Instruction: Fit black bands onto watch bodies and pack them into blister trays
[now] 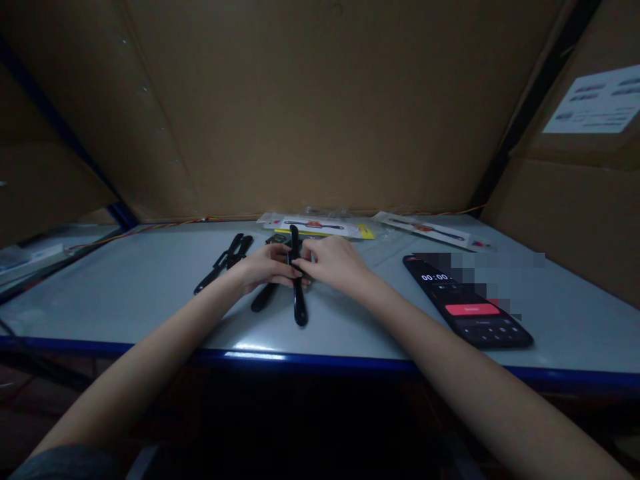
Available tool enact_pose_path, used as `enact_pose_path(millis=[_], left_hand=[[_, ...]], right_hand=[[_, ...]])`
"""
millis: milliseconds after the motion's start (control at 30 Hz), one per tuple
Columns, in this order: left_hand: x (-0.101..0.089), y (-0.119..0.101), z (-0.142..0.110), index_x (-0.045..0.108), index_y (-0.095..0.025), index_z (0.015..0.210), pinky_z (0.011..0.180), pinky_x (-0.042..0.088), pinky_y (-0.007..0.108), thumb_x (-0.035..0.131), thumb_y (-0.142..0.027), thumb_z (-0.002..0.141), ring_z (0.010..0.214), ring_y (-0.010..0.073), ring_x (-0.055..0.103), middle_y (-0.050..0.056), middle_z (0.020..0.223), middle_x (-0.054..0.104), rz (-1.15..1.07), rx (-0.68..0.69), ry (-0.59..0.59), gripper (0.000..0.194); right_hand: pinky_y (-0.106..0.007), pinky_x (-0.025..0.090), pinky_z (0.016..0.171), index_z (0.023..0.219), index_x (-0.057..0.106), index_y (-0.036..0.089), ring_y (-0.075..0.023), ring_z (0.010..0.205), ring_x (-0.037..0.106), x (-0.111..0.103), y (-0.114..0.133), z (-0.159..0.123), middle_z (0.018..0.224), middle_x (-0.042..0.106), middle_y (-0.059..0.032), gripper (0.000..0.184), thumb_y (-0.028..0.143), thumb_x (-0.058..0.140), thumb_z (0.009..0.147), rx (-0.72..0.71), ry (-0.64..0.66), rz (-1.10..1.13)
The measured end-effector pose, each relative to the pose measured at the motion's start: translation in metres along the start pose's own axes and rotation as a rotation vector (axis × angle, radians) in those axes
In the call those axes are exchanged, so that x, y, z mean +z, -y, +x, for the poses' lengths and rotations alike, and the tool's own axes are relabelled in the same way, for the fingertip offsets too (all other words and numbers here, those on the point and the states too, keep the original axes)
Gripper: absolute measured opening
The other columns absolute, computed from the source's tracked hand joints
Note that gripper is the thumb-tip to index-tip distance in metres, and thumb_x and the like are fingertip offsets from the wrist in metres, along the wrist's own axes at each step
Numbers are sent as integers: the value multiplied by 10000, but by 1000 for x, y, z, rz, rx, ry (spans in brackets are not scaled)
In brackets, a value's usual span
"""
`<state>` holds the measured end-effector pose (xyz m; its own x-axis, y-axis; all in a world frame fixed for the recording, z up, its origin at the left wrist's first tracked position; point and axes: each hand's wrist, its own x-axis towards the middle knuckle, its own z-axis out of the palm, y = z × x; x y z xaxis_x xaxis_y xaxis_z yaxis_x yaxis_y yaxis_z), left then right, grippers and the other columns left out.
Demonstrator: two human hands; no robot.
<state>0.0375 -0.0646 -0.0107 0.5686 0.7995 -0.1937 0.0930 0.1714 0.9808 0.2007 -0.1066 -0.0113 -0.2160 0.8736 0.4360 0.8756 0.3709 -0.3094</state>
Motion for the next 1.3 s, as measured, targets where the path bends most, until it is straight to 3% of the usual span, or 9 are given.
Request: enact_pose_path(millis=[267,367,500,667,867,967,1033,1133,1300], left_hand=[[0,1,0,433,-60,1076,589,578,303,709,63,578,571,159,661,34,769,602,-3,-9,-59,582],[-2,2,2,455,-68,1074,622,577,322,718,58,564,604,174,672,58,821,602,-13,-5,-30,587],[-2,3,3,459,-59,1051,631,571,312,677,75,603,620,191,680,84,821,617,-4,-3,21,516],[-1,3,2,435,-57,1041,601,571,292,656,87,626,604,189,677,63,752,628,-3,-2,20,492],[1,0,0,432,-34,1053,595,571,279,619,102,661,603,186,677,100,775,643,8,5,7,455],[1,-2,-2,428,-30,1064,585,570,273,607,107,668,620,202,682,128,811,646,7,5,5,455],[2,-2,-2,422,-35,1080,585,571,278,629,103,648,619,208,683,128,822,645,-3,6,-12,498],[2,-1,-1,411,-36,1109,593,574,292,659,96,619,629,222,685,123,826,641,-18,9,-29,566],[0,1,2,425,-35,1093,577,570,273,669,89,611,643,230,686,132,829,644,-9,14,-34,554]], right_hand=[[-245,267,513,651,597,182,-118,554,492,9,1,2,600,599,-12,209,296,491,790,1,129,204],[-239,275,507,733,603,185,-116,556,495,6,-4,3,630,590,-4,122,296,554,742,19,100,223],[-244,251,495,888,575,202,-124,528,461,1,-5,2,577,542,17,236,372,599,726,25,26,92],[-249,261,529,746,579,206,-137,589,495,5,0,1,634,585,-14,186,367,502,800,30,23,15],[-245,262,510,617,550,182,-119,554,470,10,-3,4,582,550,-4,237,328,472,787,110,31,182],[-239,247,491,800,578,183,-105,497,422,5,-6,4,526,489,38,154,321,530,750,103,10,255],[-235,242,491,923,570,193,-98,478,400,1,-8,4,517,463,60,227,309,570,728,53,53,290],[-237,237,506,885,591,206,-94,482,392,-2,-10,3,522,453,59,186,298,591,723,-9,116,241],[-238,213,510,927,591,214,-107,514,420,-3,-9,1,556,489,44,230,355,596,745,-33,69,98]])
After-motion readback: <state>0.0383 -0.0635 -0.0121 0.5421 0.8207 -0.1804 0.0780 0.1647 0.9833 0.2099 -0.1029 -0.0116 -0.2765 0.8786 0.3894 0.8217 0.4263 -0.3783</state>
